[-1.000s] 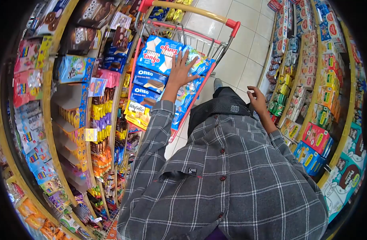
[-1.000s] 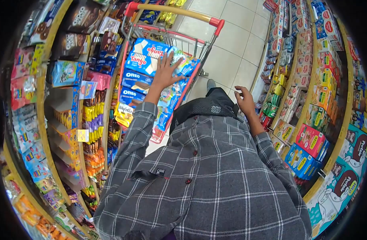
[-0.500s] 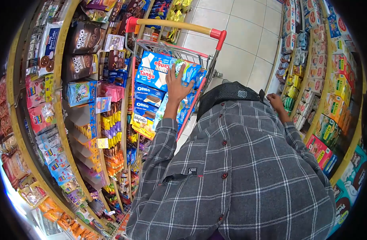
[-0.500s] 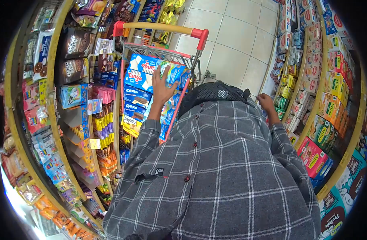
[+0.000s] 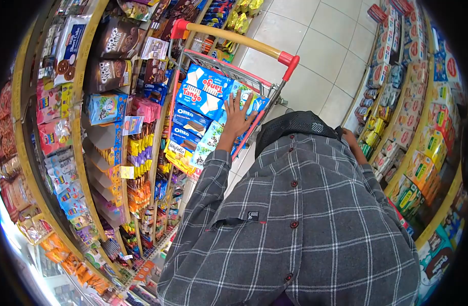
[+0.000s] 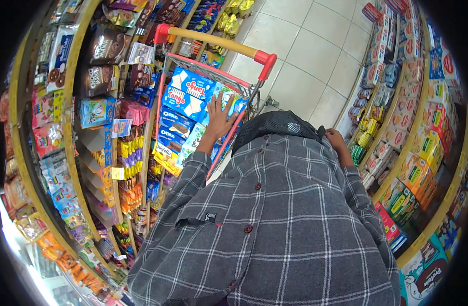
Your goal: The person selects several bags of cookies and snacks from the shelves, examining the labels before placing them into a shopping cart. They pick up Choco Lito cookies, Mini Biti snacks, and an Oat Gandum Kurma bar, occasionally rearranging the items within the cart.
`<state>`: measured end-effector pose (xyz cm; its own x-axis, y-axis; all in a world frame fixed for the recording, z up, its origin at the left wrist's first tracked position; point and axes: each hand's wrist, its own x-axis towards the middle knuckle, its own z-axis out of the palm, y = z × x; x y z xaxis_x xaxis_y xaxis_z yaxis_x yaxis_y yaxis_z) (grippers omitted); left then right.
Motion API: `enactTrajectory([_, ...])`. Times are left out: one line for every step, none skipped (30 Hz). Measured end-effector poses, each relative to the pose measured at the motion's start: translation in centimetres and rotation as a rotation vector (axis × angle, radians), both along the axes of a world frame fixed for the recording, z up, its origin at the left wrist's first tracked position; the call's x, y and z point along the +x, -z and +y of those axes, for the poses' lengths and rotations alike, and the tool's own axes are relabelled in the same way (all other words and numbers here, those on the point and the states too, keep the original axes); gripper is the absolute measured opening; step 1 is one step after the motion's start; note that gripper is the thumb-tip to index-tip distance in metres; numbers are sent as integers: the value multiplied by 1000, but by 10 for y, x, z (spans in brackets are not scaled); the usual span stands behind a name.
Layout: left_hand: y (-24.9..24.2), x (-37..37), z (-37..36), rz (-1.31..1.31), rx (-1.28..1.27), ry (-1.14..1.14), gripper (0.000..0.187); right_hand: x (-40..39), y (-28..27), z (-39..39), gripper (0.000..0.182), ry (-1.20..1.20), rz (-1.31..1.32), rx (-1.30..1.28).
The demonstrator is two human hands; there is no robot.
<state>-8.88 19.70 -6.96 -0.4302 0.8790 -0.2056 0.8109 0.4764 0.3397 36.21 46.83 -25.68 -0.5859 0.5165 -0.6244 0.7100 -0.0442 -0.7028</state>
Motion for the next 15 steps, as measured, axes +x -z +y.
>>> enactTrajectory([2,1,1,-7,14,-4,63,2,0,3,34,-19,-33,-1])
enactTrajectory([2,0,0,-12,4,4,66,6,-2,8,34,-40,-66,2])
enactTrajectory([2,0,1,-20,29,2,66,7,-6,14,34,-63,-97,5])
enactTrajectory([2,-1,0,-28,50,-2,66,3,-23,20,37,-98,-126,-3])
enactTrajectory([1,0,-3,-35,70,-11,66,-5,-38,25,38,-118,-159,28])
enactTrajectory([1,1,-3,-6,92,-22,67,-11,-44,30,39,-138,-190,59])
enactTrajectory([1,4,-4,39,67,-24,68,-16,-51,35,40,-159,-221,91])
enactTrajectory([1,7,-3,81,42,-30,68,-22,-58,41,40,-152,-216,59])
enactTrajectory([1,8,-2,123,19,-39,69,-25,-57,45,40,-162,-199,87])
enactTrajectory([5,8,-2,94,59,-58,72,-24,-47,50,39,-176,-180,119])
enactTrajectory([10,8,-2,80,76,-59,72,-25,-39,56,38,-199,-161,149])
enactTrajectory([15,7,-3,69,95,-66,73,-31,-38,61,38,-190,-106,148])
enactTrajectory([17,6,-5,59,116,-78,73,-37,-36,65,38,-186,-51,145])
enactTrajectory([19,5,-7,72,186,-90,73,-43,-35,69,38,-189,3,142])
enactTrajectory([20,3,-10,64,196,-86,73,-56,-45,72,38,-197,53,137])
